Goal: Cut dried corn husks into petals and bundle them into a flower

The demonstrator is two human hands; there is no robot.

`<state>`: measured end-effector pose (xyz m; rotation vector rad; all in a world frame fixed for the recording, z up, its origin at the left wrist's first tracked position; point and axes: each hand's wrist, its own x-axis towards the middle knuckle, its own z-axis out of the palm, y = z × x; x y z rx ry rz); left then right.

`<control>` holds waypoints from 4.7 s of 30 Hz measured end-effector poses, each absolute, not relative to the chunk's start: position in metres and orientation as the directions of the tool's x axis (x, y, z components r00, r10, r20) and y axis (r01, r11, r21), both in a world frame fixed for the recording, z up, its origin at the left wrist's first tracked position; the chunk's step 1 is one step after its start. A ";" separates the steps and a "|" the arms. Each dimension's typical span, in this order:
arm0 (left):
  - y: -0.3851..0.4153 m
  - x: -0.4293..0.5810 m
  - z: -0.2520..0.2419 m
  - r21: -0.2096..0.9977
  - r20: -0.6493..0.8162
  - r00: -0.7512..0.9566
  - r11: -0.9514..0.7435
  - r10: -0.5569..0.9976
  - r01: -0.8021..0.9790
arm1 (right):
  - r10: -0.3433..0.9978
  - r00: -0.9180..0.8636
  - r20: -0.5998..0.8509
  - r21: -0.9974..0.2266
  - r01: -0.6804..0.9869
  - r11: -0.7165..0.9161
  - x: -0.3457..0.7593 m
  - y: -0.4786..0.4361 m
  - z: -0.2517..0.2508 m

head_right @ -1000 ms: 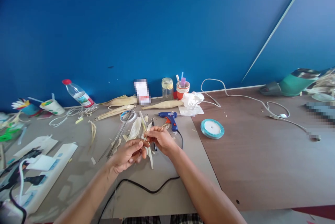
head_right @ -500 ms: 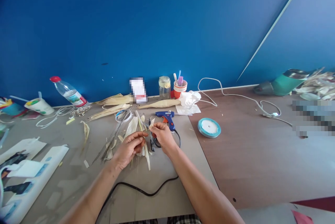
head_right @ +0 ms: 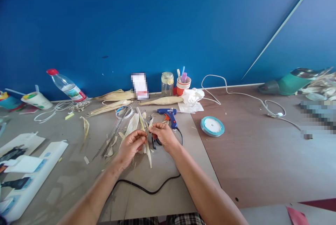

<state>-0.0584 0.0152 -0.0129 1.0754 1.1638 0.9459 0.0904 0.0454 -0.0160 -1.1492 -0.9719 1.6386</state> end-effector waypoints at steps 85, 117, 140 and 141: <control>0.016 -0.055 -0.017 0.972 -0.208 0.083 0.216 0.975 -0.091 | 0.933 -0.237 -0.272 -0.896 -0.292 -0.335 0.079 0.038 -0.016; 0.016 -0.053 -0.022 0.979 -0.196 0.072 0.199 0.978 -0.041 | 0.972 -0.202 -0.118 -0.976 -0.156 -0.151 0.082 0.039 -0.014; 0.016 -0.056 -0.022 0.967 -0.214 0.152 0.231 0.965 -0.107 | 0.942 -0.265 -0.205 -0.945 -0.197 -0.261 0.088 0.041 -0.012; 0.016 -0.056 -0.022 0.965 -0.218 0.150 0.236 0.964 -0.112 | 0.944 -0.260 -0.203 -0.945 -0.199 -0.258 0.088 0.041 -0.012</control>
